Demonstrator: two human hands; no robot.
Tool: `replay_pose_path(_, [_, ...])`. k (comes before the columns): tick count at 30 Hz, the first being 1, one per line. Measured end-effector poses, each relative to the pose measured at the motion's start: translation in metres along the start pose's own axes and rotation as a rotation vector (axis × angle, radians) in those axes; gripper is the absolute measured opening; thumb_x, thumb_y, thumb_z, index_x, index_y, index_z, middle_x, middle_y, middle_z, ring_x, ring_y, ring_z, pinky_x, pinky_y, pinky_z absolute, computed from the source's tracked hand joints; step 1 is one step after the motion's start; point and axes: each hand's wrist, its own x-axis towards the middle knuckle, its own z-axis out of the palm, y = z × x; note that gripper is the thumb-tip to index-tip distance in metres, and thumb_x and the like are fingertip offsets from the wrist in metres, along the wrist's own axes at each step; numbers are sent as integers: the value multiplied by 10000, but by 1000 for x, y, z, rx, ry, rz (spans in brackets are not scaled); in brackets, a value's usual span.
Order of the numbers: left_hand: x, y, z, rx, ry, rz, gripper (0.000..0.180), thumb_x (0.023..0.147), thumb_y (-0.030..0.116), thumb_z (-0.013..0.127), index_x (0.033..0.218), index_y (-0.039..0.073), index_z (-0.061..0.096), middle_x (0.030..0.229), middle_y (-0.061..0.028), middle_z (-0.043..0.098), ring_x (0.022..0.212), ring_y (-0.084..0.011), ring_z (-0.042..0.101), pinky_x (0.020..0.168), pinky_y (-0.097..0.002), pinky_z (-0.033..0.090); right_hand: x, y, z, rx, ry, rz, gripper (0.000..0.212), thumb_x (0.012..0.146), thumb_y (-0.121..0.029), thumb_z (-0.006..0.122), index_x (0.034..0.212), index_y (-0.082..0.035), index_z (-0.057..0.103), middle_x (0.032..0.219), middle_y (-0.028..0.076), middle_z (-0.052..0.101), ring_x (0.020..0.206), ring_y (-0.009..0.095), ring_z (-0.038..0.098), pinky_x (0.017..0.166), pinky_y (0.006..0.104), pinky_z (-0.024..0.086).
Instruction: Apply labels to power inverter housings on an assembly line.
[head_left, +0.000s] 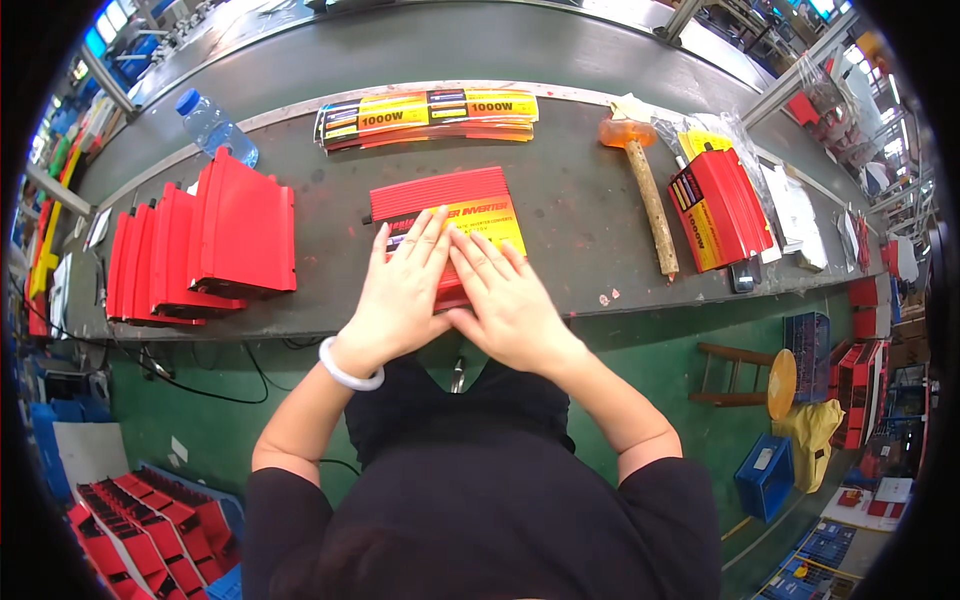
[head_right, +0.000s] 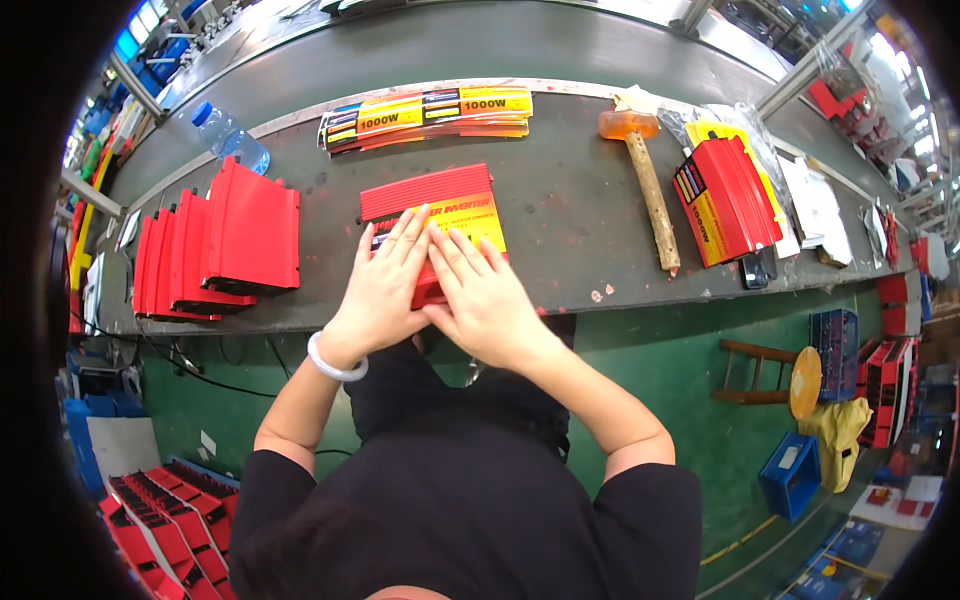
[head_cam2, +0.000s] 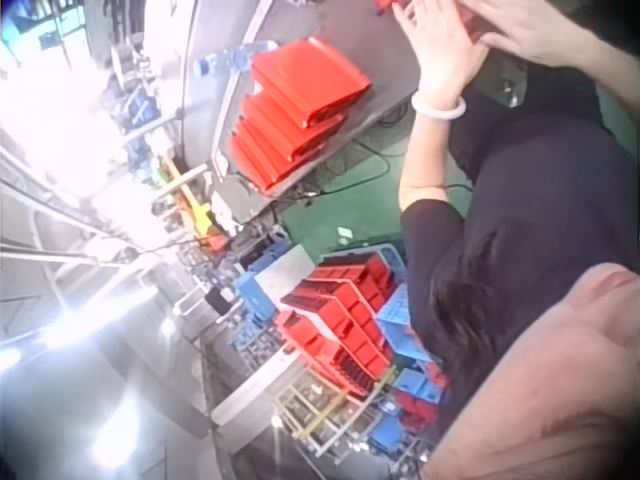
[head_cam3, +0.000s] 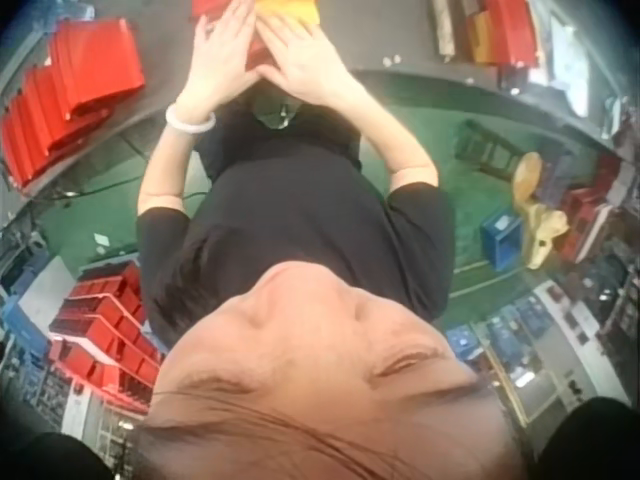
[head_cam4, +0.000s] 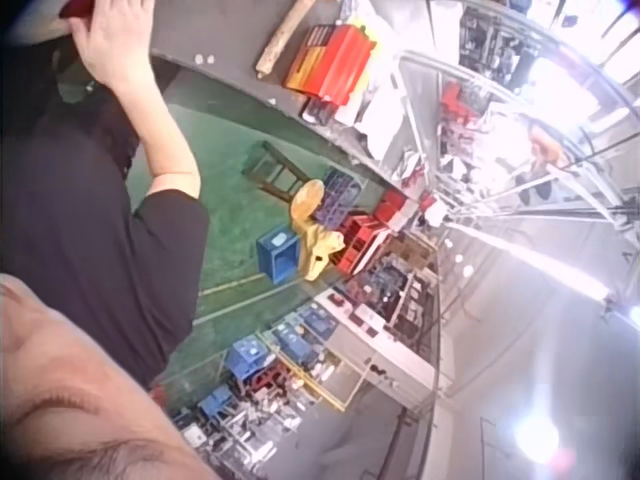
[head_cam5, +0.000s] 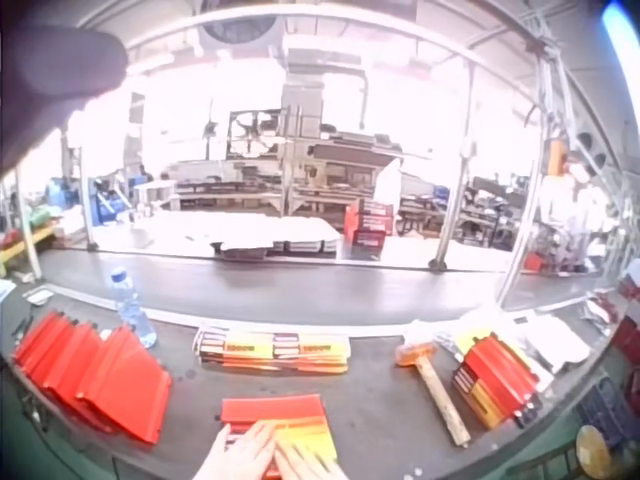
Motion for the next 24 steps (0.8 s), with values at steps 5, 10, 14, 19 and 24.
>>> replay_pose_path(5, [-22,-18,-4,43,58,-118,888,750,497,716,1438,50,377,1541,-133,293,1428,-289,274,1125,-564,183,-21,17,-14,-175,-17,71,706,858,-359,636,1409,3,386,1491,145,368,1387,264,344,1123,498,241])
replay_pose_path(10, [-46,-35,4,32,-51,-436,882,842,576,583,1456,-1,323,1561,-181,218,1448,-335,200,1144,-547,120,-41,42,-7,-253,42,319,673,885,-430,584,1348,42,457,1452,197,407,1377,356,331,1123,537,201])
replay_pose_path(14, [-56,-42,14,-123,204,-499,765,916,483,520,1463,-5,304,1577,-168,175,1456,-330,169,1146,-533,112,-32,58,-1,-104,197,312,561,928,-347,539,1345,22,471,1460,186,397,1372,362,334,1112,534,219])
replay_pose_path(19, [-18,-24,5,-165,241,-256,555,947,264,501,1444,49,376,1543,-94,305,1431,-268,268,1144,-522,151,34,9,-3,23,44,-31,525,940,-252,508,1399,-12,419,1503,151,352,1407,328,296,1146,465,207])
replay_pose_path(24, [-15,-25,5,12,102,-241,553,944,293,505,1439,72,393,1536,-56,327,1437,-250,261,1142,-534,140,42,15,20,-94,-70,-87,655,952,-411,489,1428,18,357,1521,147,322,1425,287,269,1162,450,181])
